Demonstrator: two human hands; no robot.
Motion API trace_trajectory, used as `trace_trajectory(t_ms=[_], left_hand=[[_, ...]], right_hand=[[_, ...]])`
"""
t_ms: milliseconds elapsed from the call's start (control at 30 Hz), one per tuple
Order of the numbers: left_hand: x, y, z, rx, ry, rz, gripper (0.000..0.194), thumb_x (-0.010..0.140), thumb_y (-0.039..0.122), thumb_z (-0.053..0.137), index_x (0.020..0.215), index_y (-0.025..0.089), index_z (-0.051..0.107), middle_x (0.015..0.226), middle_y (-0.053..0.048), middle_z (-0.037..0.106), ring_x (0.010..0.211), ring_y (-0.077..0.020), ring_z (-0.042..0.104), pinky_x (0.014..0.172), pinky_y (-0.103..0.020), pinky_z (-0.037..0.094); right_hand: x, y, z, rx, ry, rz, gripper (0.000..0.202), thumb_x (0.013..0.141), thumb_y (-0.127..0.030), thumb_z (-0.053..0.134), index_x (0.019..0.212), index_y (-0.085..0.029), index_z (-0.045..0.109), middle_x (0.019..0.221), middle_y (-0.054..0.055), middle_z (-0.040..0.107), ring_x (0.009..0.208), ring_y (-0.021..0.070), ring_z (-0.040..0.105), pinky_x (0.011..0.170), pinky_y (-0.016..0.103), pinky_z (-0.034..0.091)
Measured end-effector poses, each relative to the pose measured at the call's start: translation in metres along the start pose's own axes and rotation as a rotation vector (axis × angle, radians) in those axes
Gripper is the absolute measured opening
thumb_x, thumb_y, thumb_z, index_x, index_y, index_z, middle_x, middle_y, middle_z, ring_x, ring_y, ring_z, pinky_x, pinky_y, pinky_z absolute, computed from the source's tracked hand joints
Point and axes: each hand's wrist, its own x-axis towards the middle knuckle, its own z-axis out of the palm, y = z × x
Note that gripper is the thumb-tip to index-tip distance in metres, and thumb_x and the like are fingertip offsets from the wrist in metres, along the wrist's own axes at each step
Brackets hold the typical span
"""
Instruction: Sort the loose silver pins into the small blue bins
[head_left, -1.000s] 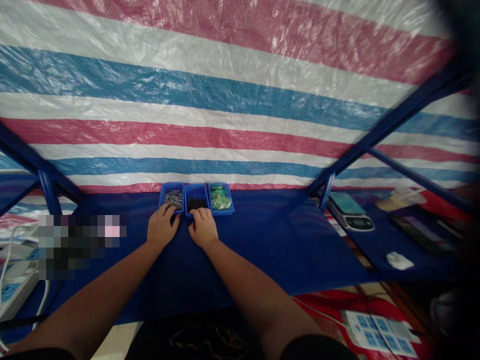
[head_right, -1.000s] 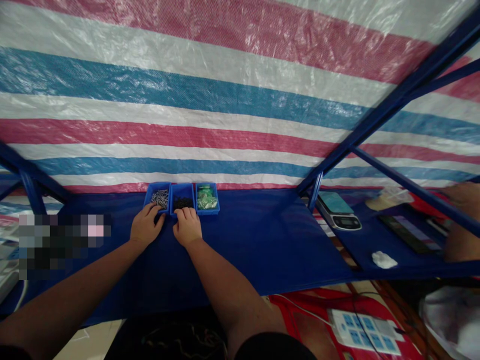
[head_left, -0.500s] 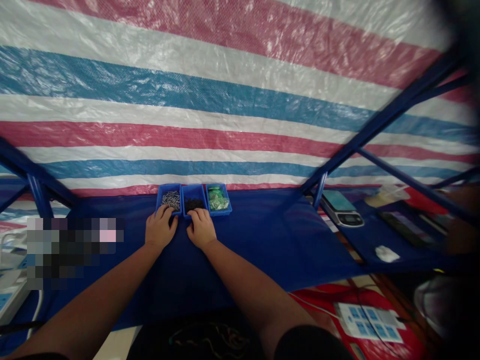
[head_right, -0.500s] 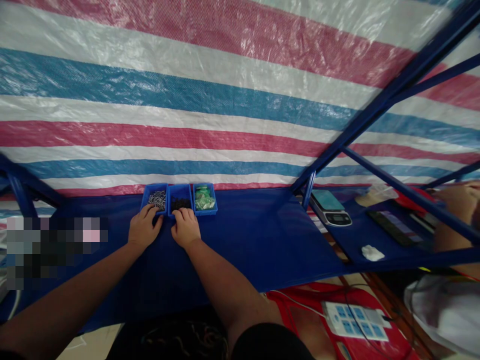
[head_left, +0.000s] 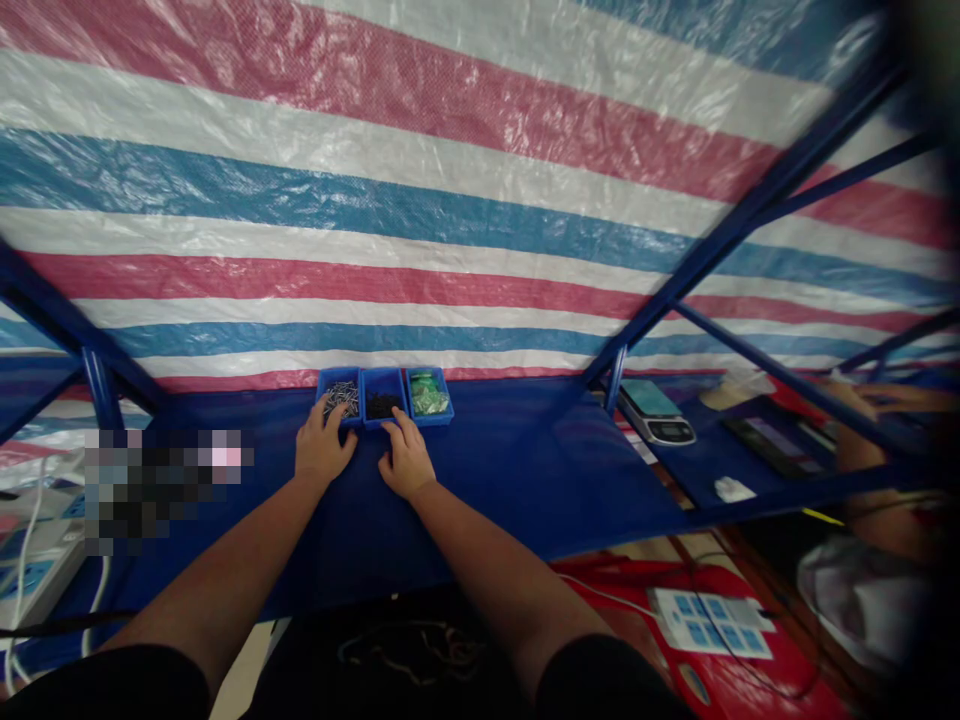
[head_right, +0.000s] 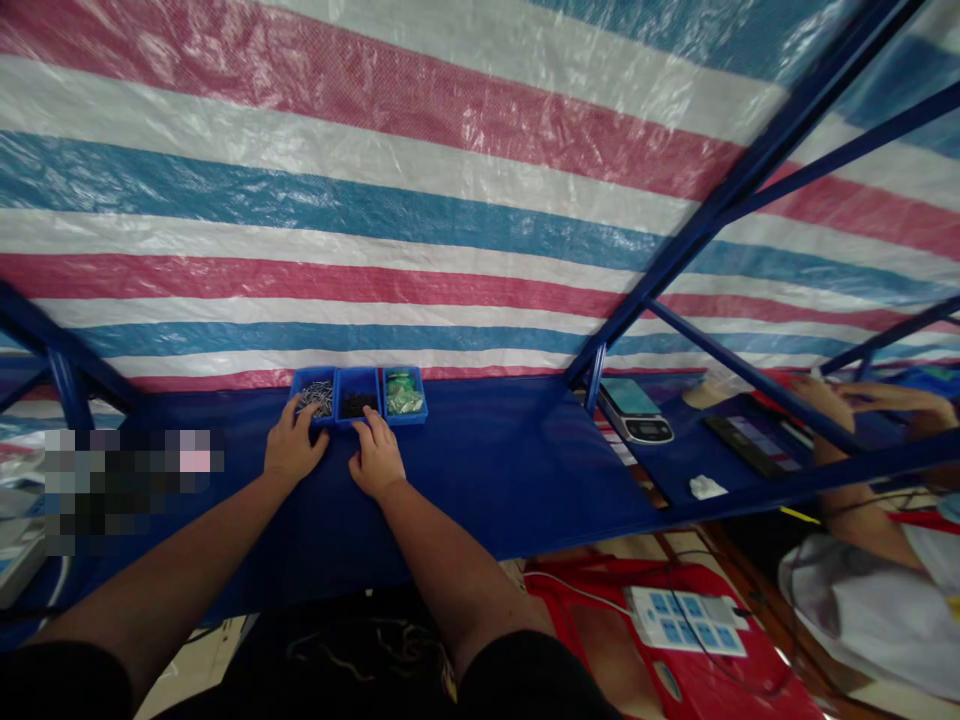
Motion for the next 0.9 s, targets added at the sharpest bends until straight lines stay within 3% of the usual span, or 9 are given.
trace_trajectory(t_ms=[133, 367, 467, 633, 733, 833, 900], left_hand=[[-0.003, 0.002, -0.003, -0.002, 0.017, -0.021, 0.063, 0.084, 0.035, 0.063, 0.143, 0.023, 0.048, 0.161, -0.017, 0.028, 0.145, -0.0400, 0.033, 0.108, -0.054, 0.039], [-0.034, 0.005, -0.020, 0.085, 0.050, 0.039, 0.054, 0.086, 0.034, 0.060, 0.137, 0.020, 0.050, 0.156, -0.019, 0.036, 0.145, -0.0368, 0.033, 0.119, -0.060, 0.020], [-0.058, 0.004, -0.036, 0.099, 0.046, 0.038, 0.048, 0.087, 0.032, 0.058, 0.133, 0.020, 0.053, 0.150, -0.019, 0.043, 0.141, -0.0368, 0.038, 0.118, -0.060, 0.022], [-0.112, -0.003, -0.070, 0.032, 0.010, 0.031, 0.025, 0.086, 0.033, 0.058, 0.109, 0.023, 0.061, 0.121, -0.015, 0.060, 0.121, -0.0364, 0.052, 0.103, -0.058, 0.041], [-0.149, -0.004, -0.093, -0.126, -0.117, 0.140, 0.006, 0.088, 0.029, 0.057, 0.085, 0.025, 0.056, 0.095, -0.009, 0.063, 0.097, -0.0284, 0.060, 0.090, -0.048, 0.050], [-0.182, -0.003, -0.115, -0.259, -0.345, 0.282, 0.024, 0.091, 0.022, 0.052, 0.067, 0.025, 0.046, 0.070, -0.002, 0.057, 0.069, -0.0194, 0.058, 0.068, -0.036, 0.052], [-0.196, -0.004, -0.130, -0.311, -0.419, 0.351, 0.023, 0.088, 0.017, 0.053, 0.066, 0.025, 0.050, 0.065, -0.001, 0.057, 0.061, -0.0165, 0.058, 0.059, -0.030, 0.050]], right_hand=[[-0.028, 0.001, -0.020, -0.001, 0.036, 0.075, 0.059, 0.075, -0.009, 0.055, 0.133, -0.014, 0.053, 0.151, 0.017, 0.039, 0.142, 0.0304, 0.035, 0.119, 0.050, 0.033], [-0.079, 0.010, -0.066, 0.067, 0.111, 0.266, 0.036, 0.076, -0.012, 0.057, 0.111, -0.019, 0.052, 0.119, 0.014, 0.052, 0.115, 0.0281, 0.051, 0.103, 0.048, 0.044], [-0.098, 0.016, -0.082, 0.112, 0.128, 0.336, 0.021, 0.078, -0.017, 0.056, 0.097, -0.021, 0.048, 0.102, 0.009, 0.054, 0.096, 0.0244, 0.054, 0.086, 0.041, 0.050], [-0.136, 0.024, -0.111, 0.166, 0.167, 0.481, 0.015, 0.084, -0.027, 0.057, 0.080, -0.023, 0.043, 0.077, -0.002, 0.045, 0.069, 0.0161, 0.046, 0.066, 0.030, 0.043], [-0.159, 0.028, -0.134, 0.192, 0.224, 0.593, 0.034, 0.087, -0.037, 0.057, 0.068, -0.025, 0.031, 0.064, -0.006, 0.031, 0.058, 0.0127, 0.033, 0.056, 0.026, 0.033], [-0.178, 0.031, -0.164, 0.236, 0.305, 0.707, 0.050, 0.086, -0.048, 0.060, 0.063, -0.026, 0.022, 0.060, -0.008, 0.021, 0.054, 0.0111, 0.024, 0.051, 0.026, 0.026], [-0.189, 0.031, -0.187, 0.271, 0.368, 0.770, 0.055, 0.083, -0.052, 0.063, 0.062, -0.026, 0.020, 0.059, -0.008, 0.020, 0.053, 0.0107, 0.022, 0.049, 0.027, 0.025]])
